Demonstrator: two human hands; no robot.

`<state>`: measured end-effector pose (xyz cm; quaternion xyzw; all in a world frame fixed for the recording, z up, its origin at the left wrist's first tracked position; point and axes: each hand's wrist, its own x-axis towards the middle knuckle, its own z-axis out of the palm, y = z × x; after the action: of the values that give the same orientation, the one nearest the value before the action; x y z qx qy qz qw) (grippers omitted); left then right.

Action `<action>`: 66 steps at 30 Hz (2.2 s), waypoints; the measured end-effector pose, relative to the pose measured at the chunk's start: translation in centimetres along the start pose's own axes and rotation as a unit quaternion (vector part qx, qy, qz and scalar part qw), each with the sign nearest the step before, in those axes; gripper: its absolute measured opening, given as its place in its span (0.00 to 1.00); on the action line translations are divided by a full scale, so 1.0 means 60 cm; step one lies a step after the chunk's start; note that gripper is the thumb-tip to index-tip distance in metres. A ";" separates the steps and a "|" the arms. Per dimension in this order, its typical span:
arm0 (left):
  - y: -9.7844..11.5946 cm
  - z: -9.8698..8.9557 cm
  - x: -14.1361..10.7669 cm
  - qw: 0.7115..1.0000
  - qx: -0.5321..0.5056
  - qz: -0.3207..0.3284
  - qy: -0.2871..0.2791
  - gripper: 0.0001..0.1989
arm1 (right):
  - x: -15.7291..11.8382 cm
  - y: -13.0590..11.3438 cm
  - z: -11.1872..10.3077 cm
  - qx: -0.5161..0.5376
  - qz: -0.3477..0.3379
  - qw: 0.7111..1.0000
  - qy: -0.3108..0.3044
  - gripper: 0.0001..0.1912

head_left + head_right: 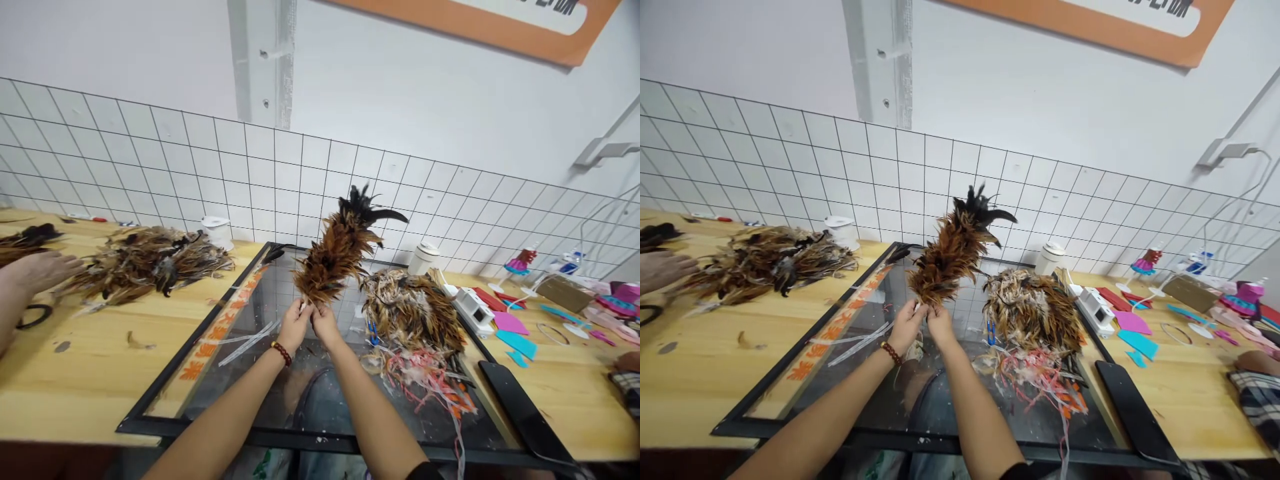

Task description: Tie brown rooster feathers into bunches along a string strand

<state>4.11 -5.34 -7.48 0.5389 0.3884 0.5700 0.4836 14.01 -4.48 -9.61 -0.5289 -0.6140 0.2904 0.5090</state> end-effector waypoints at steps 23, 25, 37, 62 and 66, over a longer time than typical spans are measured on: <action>0.051 -0.028 0.010 0.905 -0.331 -0.198 -0.181 0.10 | -0.055 -0.084 -0.147 -0.328 0.005 0.944 0.028 0.15; 0.044 -0.021 0.012 0.951 -0.246 -0.151 -0.112 0.10 | -0.060 -0.097 -0.145 -0.318 0.004 0.948 0.027 0.15; 0.034 0.001 -0.028 0.903 0.412 0.121 -0.014 0.12 | -0.015 -0.168 -0.059 -0.173 -0.027 0.983 -0.052 0.12; 0.257 -0.235 0.003 0.744 0.553 0.314 -0.208 0.19 | -0.022 -0.195 -0.441 -0.304 0.072 0.949 0.027 0.16; 0.249 -0.299 -0.018 0.773 0.563 0.240 -0.165 0.24 | -0.051 -0.173 -0.439 -0.314 0.060 0.947 0.038 0.15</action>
<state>-15.69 -8.40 4.57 0.8762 0.4123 0.2494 -0.0022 34.66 -14.95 6.95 -0.7085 -0.6211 0.0927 0.3220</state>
